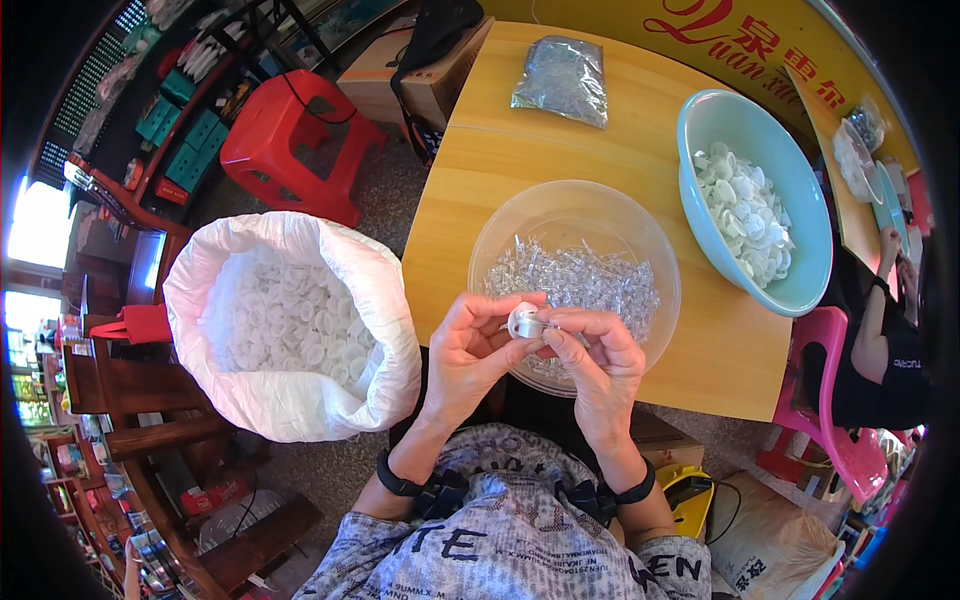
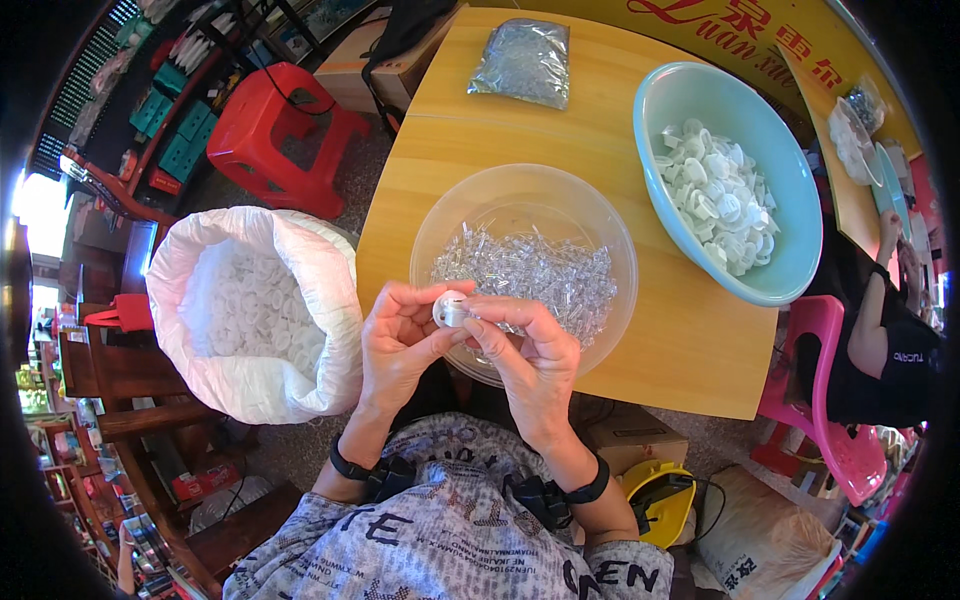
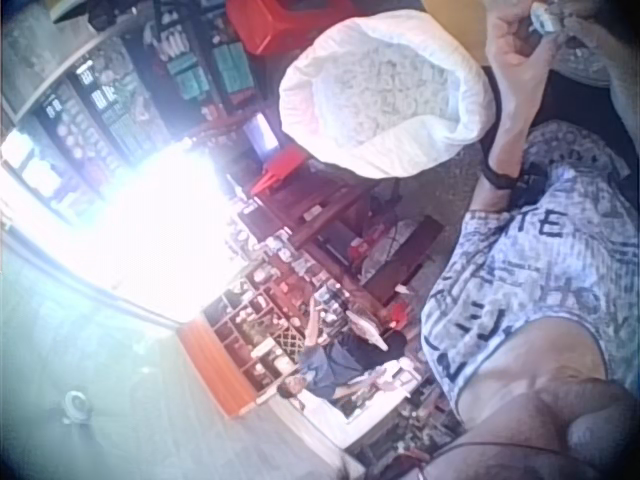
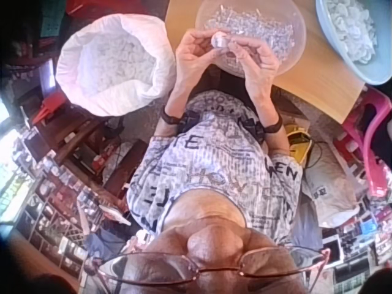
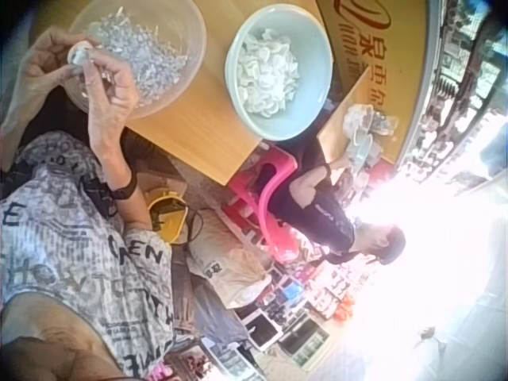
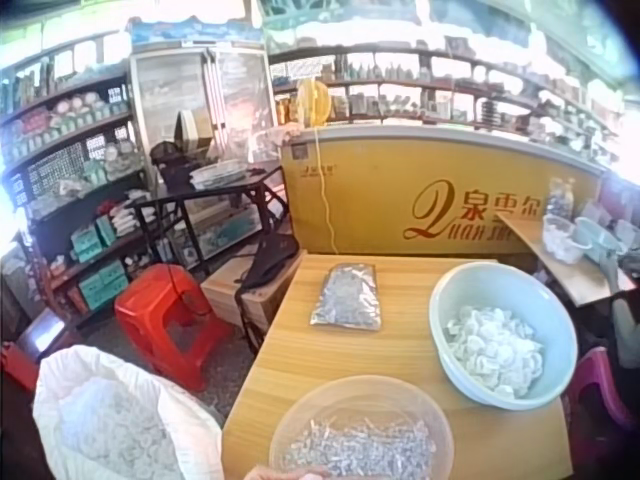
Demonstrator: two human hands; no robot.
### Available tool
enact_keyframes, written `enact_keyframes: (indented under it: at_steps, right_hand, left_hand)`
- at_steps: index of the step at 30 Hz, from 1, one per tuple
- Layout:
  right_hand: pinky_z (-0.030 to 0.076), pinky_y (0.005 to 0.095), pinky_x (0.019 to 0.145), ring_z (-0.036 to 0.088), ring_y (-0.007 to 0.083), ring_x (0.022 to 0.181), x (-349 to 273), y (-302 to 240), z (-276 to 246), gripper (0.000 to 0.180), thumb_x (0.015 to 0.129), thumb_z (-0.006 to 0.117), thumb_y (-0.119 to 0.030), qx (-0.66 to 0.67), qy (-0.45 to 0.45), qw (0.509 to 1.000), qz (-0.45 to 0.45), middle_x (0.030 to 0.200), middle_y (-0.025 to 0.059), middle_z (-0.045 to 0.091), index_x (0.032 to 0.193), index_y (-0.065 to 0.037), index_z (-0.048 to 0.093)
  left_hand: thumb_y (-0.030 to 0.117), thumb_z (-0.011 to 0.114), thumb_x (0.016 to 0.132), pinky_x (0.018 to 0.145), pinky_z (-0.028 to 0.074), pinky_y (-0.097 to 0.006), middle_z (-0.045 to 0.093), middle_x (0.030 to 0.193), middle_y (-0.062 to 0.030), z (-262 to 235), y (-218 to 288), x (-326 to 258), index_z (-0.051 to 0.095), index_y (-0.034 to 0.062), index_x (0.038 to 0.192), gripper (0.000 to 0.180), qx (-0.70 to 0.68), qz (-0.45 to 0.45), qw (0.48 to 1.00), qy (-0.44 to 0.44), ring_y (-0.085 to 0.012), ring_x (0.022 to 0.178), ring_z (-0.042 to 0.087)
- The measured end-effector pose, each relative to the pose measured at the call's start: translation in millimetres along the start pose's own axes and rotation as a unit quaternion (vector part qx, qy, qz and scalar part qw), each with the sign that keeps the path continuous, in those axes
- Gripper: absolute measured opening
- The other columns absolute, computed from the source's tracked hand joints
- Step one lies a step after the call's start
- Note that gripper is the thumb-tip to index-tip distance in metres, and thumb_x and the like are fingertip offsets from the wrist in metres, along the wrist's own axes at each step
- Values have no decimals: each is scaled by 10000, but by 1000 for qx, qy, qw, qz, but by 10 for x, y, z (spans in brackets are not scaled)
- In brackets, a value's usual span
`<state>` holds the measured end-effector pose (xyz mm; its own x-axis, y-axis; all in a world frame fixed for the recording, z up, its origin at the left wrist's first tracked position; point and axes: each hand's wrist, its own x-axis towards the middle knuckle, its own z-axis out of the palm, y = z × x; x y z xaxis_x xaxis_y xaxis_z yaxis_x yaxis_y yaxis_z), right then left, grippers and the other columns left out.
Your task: Assembling small white plastic components by hand on a table.
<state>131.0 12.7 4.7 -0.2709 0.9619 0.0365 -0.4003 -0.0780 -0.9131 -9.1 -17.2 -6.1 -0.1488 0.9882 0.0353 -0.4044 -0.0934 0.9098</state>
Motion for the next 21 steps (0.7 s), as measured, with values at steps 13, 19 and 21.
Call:
enact_keyframes:
  at_steps: [13,19,21]
  right_hand:
    - [538,254,744,622,128,857,8,28,-20,99,875,600,26,-37,17,999,0,1013,120,650,973,22,602]
    - [537,244,730,631,119,844,7,20,-58,100,868,602,39,-71,4,997,-3,977,100,661,964,14,610]
    - [535,242,726,631,117,837,9,16,-65,103,863,607,41,-85,6,996,-9,970,96,663,962,13,614]
  left_hand:
    - [-103,620,818,913,506,-345,535,1235,-207,-88,-82,-4,528,12,1120,336,124,115,985,-23,-234,1106,570]
    - [-109,637,802,894,517,-339,551,1205,-184,-126,-52,-7,549,3,1096,327,73,77,994,-30,-225,1082,580]
    - [-112,644,794,894,517,-336,556,1192,-178,-131,-48,-12,556,1,1086,325,64,67,995,-28,-223,1079,580]
